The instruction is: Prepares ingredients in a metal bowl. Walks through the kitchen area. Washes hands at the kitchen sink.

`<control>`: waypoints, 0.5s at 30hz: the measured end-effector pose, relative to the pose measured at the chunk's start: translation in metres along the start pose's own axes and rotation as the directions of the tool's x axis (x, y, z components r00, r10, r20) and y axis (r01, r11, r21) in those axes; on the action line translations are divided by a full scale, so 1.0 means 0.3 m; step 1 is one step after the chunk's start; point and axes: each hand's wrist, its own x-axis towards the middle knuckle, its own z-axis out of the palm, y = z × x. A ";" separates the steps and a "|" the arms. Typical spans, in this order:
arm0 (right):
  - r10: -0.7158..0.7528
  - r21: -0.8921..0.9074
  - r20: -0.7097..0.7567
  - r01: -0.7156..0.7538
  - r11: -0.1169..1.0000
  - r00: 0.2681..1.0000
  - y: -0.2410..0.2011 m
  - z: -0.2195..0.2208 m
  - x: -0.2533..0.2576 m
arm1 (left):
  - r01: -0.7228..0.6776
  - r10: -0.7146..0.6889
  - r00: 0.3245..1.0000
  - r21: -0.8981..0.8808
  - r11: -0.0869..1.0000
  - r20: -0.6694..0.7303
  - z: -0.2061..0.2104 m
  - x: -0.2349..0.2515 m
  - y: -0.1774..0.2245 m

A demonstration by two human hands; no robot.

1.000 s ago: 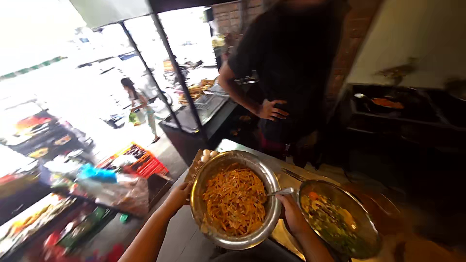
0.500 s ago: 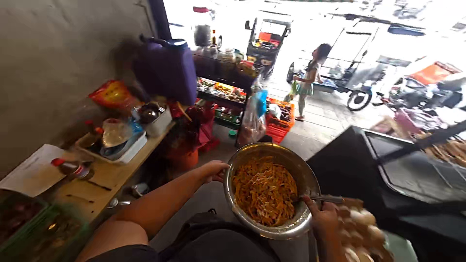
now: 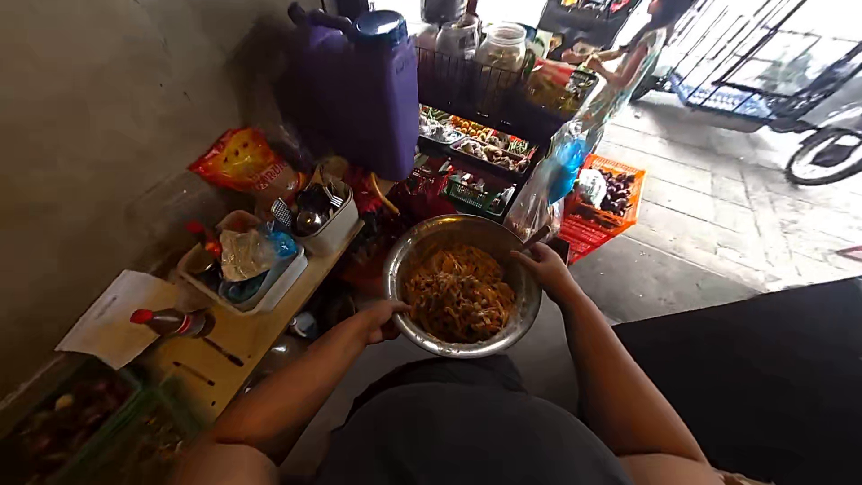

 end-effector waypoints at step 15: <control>0.199 -0.576 0.317 0.022 0.817 0.927 -0.051 -0.110 1.240 | -0.108 0.027 0.967 -0.312 0.944 -0.253 0.249 0.909 0.478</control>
